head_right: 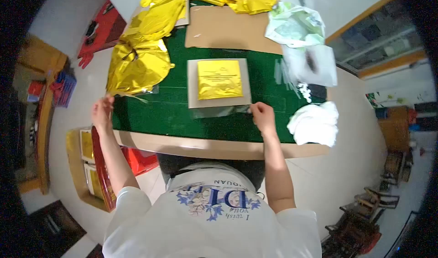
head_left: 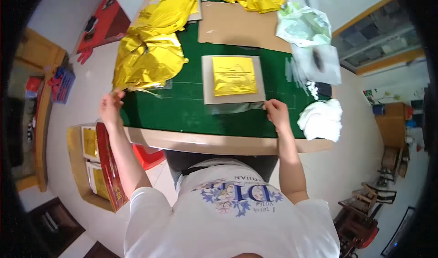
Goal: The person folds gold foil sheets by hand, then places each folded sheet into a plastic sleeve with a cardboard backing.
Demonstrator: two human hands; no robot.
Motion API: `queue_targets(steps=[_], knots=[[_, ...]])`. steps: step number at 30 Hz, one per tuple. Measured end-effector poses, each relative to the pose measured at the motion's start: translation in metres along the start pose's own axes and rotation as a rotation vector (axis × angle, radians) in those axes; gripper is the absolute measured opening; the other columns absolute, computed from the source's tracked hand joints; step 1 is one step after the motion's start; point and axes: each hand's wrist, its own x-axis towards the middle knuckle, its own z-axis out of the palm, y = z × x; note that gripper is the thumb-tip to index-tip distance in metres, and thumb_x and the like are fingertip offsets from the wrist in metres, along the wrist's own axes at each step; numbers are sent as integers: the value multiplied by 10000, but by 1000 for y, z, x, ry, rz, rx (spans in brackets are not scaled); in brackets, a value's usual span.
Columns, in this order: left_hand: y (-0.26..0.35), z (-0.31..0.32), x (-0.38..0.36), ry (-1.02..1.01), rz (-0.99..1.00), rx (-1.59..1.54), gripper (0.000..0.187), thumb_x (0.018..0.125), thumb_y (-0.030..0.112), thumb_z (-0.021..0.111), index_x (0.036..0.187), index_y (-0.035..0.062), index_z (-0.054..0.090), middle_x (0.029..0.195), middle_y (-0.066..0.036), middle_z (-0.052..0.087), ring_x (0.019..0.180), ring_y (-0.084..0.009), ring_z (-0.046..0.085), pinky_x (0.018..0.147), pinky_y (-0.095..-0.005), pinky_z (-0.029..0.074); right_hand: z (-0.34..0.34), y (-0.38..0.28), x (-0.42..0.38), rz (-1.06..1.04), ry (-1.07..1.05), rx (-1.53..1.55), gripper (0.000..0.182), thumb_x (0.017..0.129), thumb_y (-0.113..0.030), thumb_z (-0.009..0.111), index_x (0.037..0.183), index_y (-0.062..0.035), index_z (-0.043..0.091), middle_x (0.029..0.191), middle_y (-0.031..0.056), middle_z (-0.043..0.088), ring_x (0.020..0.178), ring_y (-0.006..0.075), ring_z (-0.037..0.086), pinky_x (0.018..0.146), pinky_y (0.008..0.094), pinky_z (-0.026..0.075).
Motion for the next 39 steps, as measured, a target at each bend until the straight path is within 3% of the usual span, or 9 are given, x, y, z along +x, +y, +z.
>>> queue_targets(steps=[9, 15, 17, 22, 25, 29, 31, 34, 39], knots=[[-3, -95, 111, 406, 736, 1312, 179, 822, 203, 648, 835, 26, 623, 891, -183, 667, 786, -385, 638, 699, -452, 503, 1, -7, -2, 27, -13, 32, 271, 924, -185, 591, 702, -30, 602, 523, -34, 444, 438, 51, 408, 422, 228, 298], [-67, -108, 153, 29, 400, 1593, 135, 805, 146, 651, 781, 13, 657, 768, -154, 661, 714, -336, 645, 670, -436, 532, 0, -4, 0, 13, -23, 12, 268, 924, -181, 587, 702, -30, 604, 518, -31, 447, 430, 54, 413, 418, 235, 303], [-44, -91, 145, -338, -492, 1315, 147, 829, 153, 641, 823, 13, 685, 727, -128, 642, 687, -236, 648, 653, -371, 546, 0, -4, 0, 16, -18, 6, 267, 923, -178, 586, 701, -31, 605, 517, -30, 450, 426, 55, 414, 416, 237, 304], [-9, -114, 142, -256, -413, 100, 219, 830, 196, 652, 951, 15, 674, 955, -116, 664, 907, -170, 638, 786, -282, 515, 0, -3, 0, -17, -16, 3, 258, 915, -164, 591, 694, -31, 608, 520, -31, 467, 415, 50, 410, 409, 234, 303], [14, -113, 152, -751, -371, 2048, 238, 850, 246, 643, 965, 38, 660, 850, -89, 639, 760, -186, 631, 677, -281, 526, 2, -3, 0, -26, -3, -16, 269, 929, -162, 588, 684, -51, 576, 547, -42, 445, 410, 43, 374, 390, 217, 267], [6, -134, 190, -130, -373, 989, 202, 852, 221, 636, 901, 28, 662, 849, -91, 639, 592, -199, 607, 487, -346, 511, 4, -5, -2, -11, 10, 13, 258, 926, -151, 589, 686, -58, 577, 546, -49, 443, 406, 42, 368, 386, 217, 259], [41, -112, 168, -522, -233, 1589, 280, 852, 274, 659, 978, 24, 634, 865, -97, 639, 611, -187, 606, 510, -359, 521, 3, -8, -3, -18, 4, -18, 257, 924, -147, 591, 682, -63, 577, 547, -54, 444, 408, 42, 369, 388, 216, 262], [58, -87, 155, -210, -255, 223, 286, 869, 284, 653, 981, 22, 625, 843, -83, 652, 664, -189, 624, 558, -353, 528, 2, -4, -1, -8, -3, 36, 246, 903, -160, 607, 693, -32, 603, 524, -33, 466, 432, 48, 423, 416, 229, 302], [54, -1, 101, -83, 825, 1107, 198, 867, 174, 607, 986, 19, 636, 906, -204, 663, 856, -372, 641, 767, -434, 502, 0, -1, -1, -21, 8, 19, 237, 907, -164, 605, 699, -51, 602, 544, -45, 445, 406, 47, 371, 386, 218, 257]])
